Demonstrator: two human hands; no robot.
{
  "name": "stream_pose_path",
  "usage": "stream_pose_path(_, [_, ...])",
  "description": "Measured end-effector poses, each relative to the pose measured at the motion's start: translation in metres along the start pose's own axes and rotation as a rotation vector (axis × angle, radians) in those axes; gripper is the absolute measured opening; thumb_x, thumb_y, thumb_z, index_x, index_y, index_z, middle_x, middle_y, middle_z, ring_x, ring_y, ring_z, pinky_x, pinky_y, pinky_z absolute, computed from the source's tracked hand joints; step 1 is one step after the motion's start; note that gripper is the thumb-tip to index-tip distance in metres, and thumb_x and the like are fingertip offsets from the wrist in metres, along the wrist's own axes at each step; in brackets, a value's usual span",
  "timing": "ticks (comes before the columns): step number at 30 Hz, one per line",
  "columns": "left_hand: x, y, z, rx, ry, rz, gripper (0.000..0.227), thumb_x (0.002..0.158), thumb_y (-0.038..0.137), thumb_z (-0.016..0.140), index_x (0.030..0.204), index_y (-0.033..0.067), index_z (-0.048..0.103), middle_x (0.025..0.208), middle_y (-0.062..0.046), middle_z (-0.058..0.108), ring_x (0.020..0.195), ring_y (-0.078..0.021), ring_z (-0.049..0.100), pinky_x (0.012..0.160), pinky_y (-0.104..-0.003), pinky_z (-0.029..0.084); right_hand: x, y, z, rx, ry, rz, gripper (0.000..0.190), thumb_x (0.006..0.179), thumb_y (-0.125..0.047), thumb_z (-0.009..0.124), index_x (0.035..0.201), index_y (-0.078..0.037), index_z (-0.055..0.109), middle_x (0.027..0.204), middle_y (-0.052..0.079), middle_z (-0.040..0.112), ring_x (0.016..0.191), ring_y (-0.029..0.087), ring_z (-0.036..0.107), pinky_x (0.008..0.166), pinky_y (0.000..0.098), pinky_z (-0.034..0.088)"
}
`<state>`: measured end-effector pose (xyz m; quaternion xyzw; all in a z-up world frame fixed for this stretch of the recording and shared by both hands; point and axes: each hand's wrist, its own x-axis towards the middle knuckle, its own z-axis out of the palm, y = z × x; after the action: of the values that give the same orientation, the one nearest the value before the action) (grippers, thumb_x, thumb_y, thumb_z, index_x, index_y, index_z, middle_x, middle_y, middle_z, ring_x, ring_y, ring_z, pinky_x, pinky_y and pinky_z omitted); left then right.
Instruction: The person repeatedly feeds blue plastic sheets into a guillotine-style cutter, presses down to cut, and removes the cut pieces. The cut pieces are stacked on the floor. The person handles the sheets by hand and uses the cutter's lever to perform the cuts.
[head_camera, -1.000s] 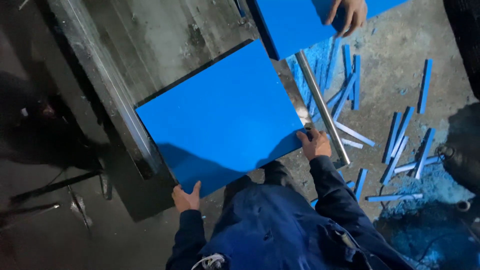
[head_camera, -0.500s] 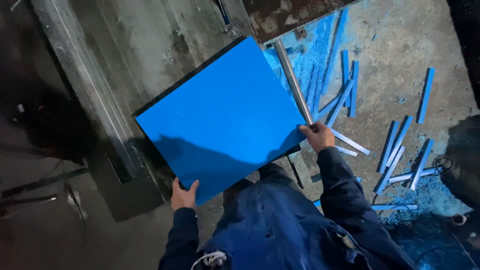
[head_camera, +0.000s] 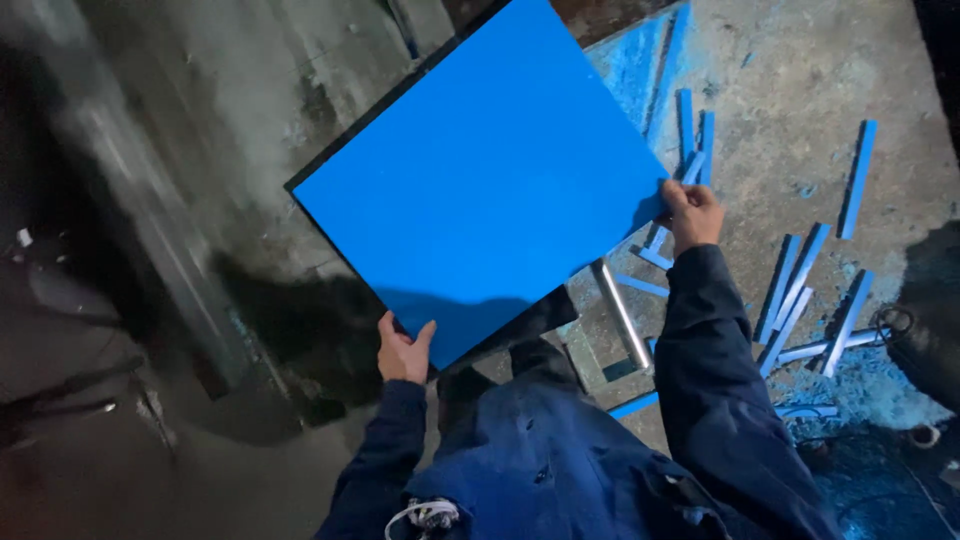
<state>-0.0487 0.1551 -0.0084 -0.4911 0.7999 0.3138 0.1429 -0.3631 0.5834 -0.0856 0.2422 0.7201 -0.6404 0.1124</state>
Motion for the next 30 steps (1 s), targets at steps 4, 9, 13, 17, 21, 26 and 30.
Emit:
stream_pose_path(4, [0.020, 0.067, 0.044, -0.172, -0.038, 0.152, 0.088, 0.076, 0.040, 0.084, 0.150, 0.0113, 0.046, 0.092, -0.014, 0.073, 0.084, -0.0321, 0.071, 0.078, -0.047, 0.056, 0.005, -0.046, 0.006, 0.498, 0.065, 0.020, 0.043, 0.088, -0.017, 0.074, 0.126, -0.018, 0.053, 0.112, 0.003, 0.067, 0.092, 0.020, 0.070, 0.069, 0.0423, 0.062])
stream_pose_path(9, [0.062, 0.192, 0.110, -0.358, -0.113, 0.467, 0.084, 0.084, 0.035, 0.081, 0.152, 0.0066, 0.042, 0.117, -0.014, 0.075, 0.100, -0.0305, 0.073, 0.084, -0.045, 0.057, 0.046, 0.012, 0.046, 0.615, -0.007, 0.050, 0.057, 0.097, -0.021, 0.074, 0.146, -0.007, 0.048, 0.124, 0.009, 0.066, 0.103, 0.025, 0.068, 0.079, 0.0449, 0.060])
stream_pose_path(13, [0.103, 0.304, 0.170, -0.480, -0.190, 0.659, 0.091, 0.093, 0.024, 0.081, 0.162, 0.0055, 0.023, 0.112, -0.021, 0.071, 0.101, -0.0306, 0.068, 0.087, -0.042, 0.057, 0.008, -0.042, 0.086, 0.733, -0.145, 0.206, 0.073, 0.095, -0.024, 0.070, 0.156, -0.020, 0.030, 0.124, 0.005, 0.060, 0.100, 0.024, 0.062, 0.086, 0.0476, 0.057])
stream_pose_path(17, [0.091, 0.354, 0.160, -0.679, -0.359, 0.768, 0.093, 0.097, 0.016, 0.075, 0.167, 0.0112, 0.014, 0.122, -0.019, 0.062, 0.108, -0.0267, 0.063, 0.090, -0.040, 0.057, -0.014, -0.035, 0.052, 0.501, -0.220, 0.156, 0.077, 0.094, -0.026, 0.067, 0.159, -0.014, 0.027, 0.127, 0.009, 0.067, 0.108, 0.025, 0.070, 0.089, 0.0431, 0.057])
stream_pose_path(21, [0.084, 0.295, 0.165, -0.784, -0.451, 0.780, 0.082, 0.096, 0.009, 0.073, 0.164, 0.0120, 0.026, 0.137, -0.017, 0.061, 0.119, -0.0199, 0.063, 0.099, -0.036, 0.055, -0.046, 0.039, -0.005, 0.338, -0.043, 0.183, 0.070, 0.095, -0.026, 0.069, 0.156, -0.006, 0.040, 0.117, 0.012, 0.070, 0.102, 0.026, 0.072, 0.081, 0.0392, 0.057])
stream_pose_path(26, [0.099, 0.169, 0.124, -0.890, -0.443, 0.586, 0.065, 0.095, 0.007, 0.071, 0.154, 0.0030, 0.043, 0.130, -0.011, 0.066, 0.117, -0.0145, 0.064, 0.101, -0.029, 0.053, -0.116, 0.138, -0.055, 0.227, 0.153, 0.154, 0.061, 0.095, -0.027, 0.070, 0.146, -0.001, 0.050, 0.114, 0.015, 0.073, 0.096, 0.026, 0.075, 0.080, 0.0377, 0.059])
stream_pose_path(30, [0.130, 0.073, 0.047, -0.712, -0.048, 0.596, 0.047, 0.096, 0.011, 0.072, 0.140, 0.0001, 0.058, 0.119, -0.010, 0.065, 0.105, -0.0164, 0.063, 0.094, -0.029, 0.052, -0.183, 0.140, -0.036, -0.277, 0.252, 0.021, 0.054, 0.092, -0.029, 0.073, 0.138, -0.002, 0.062, 0.117, 0.020, 0.073, 0.102, 0.031, 0.072, 0.088, 0.0402, 0.057])
